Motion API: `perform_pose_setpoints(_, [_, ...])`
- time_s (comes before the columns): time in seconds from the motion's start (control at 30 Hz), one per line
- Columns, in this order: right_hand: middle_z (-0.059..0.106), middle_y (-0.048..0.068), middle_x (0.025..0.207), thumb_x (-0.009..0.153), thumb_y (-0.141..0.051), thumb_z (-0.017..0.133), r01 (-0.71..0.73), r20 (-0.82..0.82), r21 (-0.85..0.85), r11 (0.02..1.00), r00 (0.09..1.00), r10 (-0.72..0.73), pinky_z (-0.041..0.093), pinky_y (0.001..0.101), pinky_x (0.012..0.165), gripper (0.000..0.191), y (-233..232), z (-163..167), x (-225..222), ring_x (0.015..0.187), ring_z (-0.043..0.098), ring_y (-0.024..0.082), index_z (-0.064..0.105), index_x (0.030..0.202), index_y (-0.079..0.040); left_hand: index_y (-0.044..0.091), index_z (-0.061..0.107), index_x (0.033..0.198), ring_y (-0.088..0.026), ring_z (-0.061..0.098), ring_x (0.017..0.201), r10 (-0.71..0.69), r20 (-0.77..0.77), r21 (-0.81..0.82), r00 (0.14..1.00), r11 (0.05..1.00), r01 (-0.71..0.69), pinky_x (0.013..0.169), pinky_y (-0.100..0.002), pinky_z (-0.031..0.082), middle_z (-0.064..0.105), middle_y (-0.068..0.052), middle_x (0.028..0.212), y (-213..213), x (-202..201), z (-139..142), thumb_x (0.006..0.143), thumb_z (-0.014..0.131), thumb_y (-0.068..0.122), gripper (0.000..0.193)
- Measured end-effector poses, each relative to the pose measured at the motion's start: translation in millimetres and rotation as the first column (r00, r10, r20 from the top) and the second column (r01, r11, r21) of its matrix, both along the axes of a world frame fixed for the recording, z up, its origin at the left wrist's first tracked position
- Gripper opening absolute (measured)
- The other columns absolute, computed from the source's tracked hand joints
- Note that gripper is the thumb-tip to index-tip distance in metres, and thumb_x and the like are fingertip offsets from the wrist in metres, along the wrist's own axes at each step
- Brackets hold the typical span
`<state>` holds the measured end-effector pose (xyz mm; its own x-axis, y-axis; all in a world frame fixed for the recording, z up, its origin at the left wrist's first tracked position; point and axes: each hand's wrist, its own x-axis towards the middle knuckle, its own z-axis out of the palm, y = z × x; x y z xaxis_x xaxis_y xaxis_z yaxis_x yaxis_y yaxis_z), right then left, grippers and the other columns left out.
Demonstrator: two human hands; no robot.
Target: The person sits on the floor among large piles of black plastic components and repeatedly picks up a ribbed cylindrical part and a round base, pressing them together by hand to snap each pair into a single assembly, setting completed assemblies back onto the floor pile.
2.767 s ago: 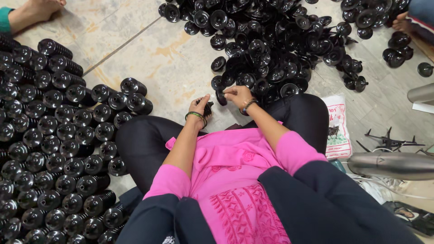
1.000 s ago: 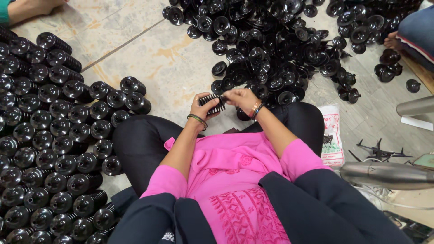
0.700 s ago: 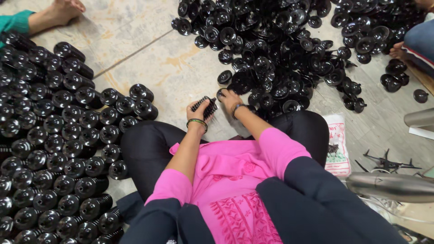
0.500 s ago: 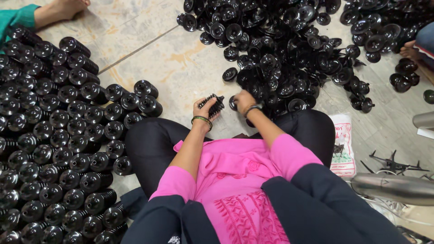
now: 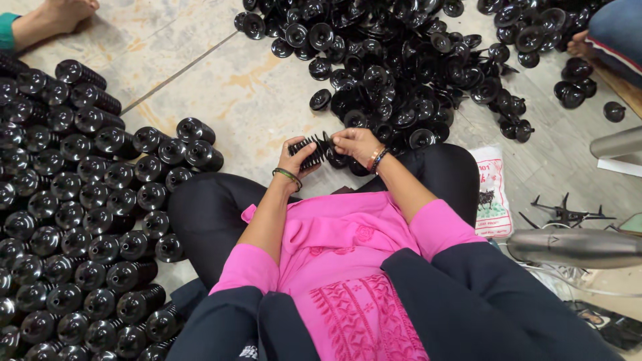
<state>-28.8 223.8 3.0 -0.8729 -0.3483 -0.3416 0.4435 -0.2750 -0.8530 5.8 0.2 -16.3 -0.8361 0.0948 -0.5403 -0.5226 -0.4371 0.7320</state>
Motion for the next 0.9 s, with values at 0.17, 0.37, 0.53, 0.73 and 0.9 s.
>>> perform_pose_setpoints(0.17, [0.074, 0.007, 0.099, 0.095, -0.006, 0.073, -0.001, -0.062, 0.139, 0.99, 0.998, 0.01, 0.059, 0.0245, 0.078, 0.021, 8, -1, 0, 0.082, 0.07, 0.011, 0.071, 0.113, 0.005, 0.017, 0.049, 0.126, -0.02, 0.069, 0.097, -0.064, -0.082, -0.01, 0.995, 0.998, 0.063, 0.078, -0.042, 0.066, 0.066, -0.007, 0.111, 3, 0, 4, 0.08, 0.084, 0.013, 0.058])
perform_pose_setpoints(0.37, [0.074, 0.006, 0.098, 0.092, -0.004, 0.074, -0.026, -0.014, 0.009, 1.0, 1.0, 0.026, 0.06, 0.0245, 0.079, 0.024, 12, -3, 3, 0.083, 0.071, 0.011, 0.07, 0.114, 0.004, 0.016, 0.05, 0.127, -0.021, 0.069, 0.096, -0.034, -0.086, -0.06, 0.996, 0.998, 0.029, 0.076, -0.042, 0.065, 0.064, -0.006, 0.111, 3, 3, 17, 0.079, 0.085, 0.012, 0.059])
perform_pose_setpoints(0.53, [0.075, 0.006, 0.099, 0.093, -0.006, 0.075, -0.062, -0.107, 0.157, 0.986, 0.991, 0.08, 0.059, 0.0231, 0.078, 0.024, 3, -4, 5, 0.082, 0.07, 0.009, 0.072, 0.114, 0.004, 0.018, 0.049, 0.136, -0.017, 0.064, 0.095, -0.057, -0.171, -0.01, 0.984, 0.998, 0.057, 0.08, -0.035, 0.058, 0.063, -0.008, 0.112, 6, 1, 15, 0.092, 0.076, 0.027, 0.053])
perform_pose_setpoints(0.73, [0.076, 0.011, 0.095, 0.089, -0.012, 0.077, 0.139, -0.475, 0.525, 0.839, 0.866, 0.154, 0.058, 0.0316, 0.075, 0.02, -21, 4, 9, 0.082, 0.07, 0.02, 0.076, 0.106, -0.001, 0.014, 0.057, 0.14, -0.02, 0.056, 0.111, 0.013, -0.008, -0.197, 1.0, 0.98, -0.015, 0.092, -0.036, 0.046, 0.062, -0.007, 0.127, 0, -15, 6, 0.101, 0.055, 0.055, 0.057])
perform_pose_setpoints(0.9, [0.066, 0.019, 0.098, 0.088, -0.016, 0.069, 0.272, -0.655, 0.727, 0.631, 0.552, 0.516, 0.054, 0.0462, 0.082, 0.016, -90, 2, 34, 0.092, 0.065, 0.039, 0.074, 0.1, -0.006, 0.003, 0.057, 0.132, -0.037, 0.058, 0.122, 0.129, 0.067, -0.645, 0.989, 0.763, -0.056, 0.103, -0.049, 0.048, 0.06, -0.026, 0.131, -11, -10, 4, 0.09, 0.059, 0.023, 0.047])
